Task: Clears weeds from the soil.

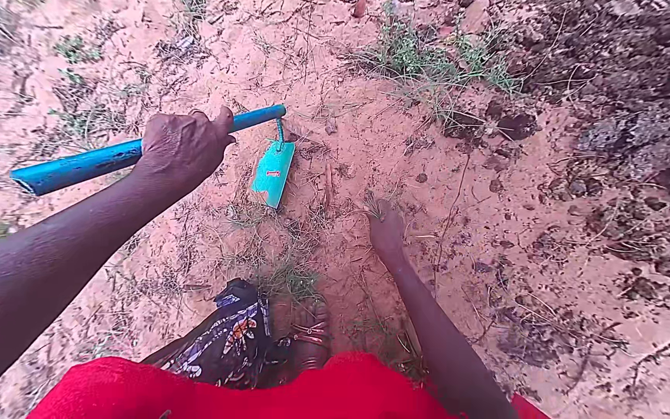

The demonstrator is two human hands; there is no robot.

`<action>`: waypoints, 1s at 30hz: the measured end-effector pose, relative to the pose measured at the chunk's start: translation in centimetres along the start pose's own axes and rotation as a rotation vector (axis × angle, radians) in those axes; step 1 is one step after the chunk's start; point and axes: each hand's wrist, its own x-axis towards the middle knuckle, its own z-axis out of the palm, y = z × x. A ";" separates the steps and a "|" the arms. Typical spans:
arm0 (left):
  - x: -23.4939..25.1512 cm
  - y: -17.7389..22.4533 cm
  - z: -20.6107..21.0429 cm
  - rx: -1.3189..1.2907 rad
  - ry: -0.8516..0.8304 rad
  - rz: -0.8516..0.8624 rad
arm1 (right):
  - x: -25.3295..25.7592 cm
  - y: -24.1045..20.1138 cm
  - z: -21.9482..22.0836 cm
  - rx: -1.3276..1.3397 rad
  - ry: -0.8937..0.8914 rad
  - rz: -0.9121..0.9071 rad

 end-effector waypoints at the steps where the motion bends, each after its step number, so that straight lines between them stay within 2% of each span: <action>1: -0.1 0.0 0.1 -0.013 0.003 0.004 | 0.0 0.1 0.3 -0.080 -0.019 -0.026; 2: -0.2 0.0 0.0 -0.014 0.007 0.008 | 0.4 0.3 0.0 -0.123 0.011 -0.041; 4: -0.1 -0.3 0.1 0.001 0.015 0.011 | 2.3 0.8 -2.1 -0.097 0.179 -0.014; 7: 0.1 -0.2 0.3 0.002 0.015 -0.003 | 7.6 1.3 -6.4 -0.088 0.419 0.025; 11: 0.0 0.1 0.4 0.010 0.027 -0.010 | 13.8 -0.9 -9.2 -0.193 0.441 0.136; 15: 0.2 -0.2 0.5 0.007 0.020 -0.001 | 16.1 -2.8 -9.6 -0.130 0.482 0.148; 20: 0.1 -0.3 0.4 0.011 0.012 -0.001 | 15.6 -1.4 -8.6 -0.061 0.345 0.061; 22: 0.0 -0.2 0.4 0.013 0.009 -0.003 | 14.5 -0.9 -8.4 -0.093 0.304 0.085; 26: 0.0 -0.2 0.2 0.014 0.014 0.007 | 12.7 0.7 -7.0 -0.145 0.336 0.181; 30: 0.0 -0.2 0.3 -0.003 0.015 0.007 | 6.4 2.6 -4.3 0.099 0.424 0.193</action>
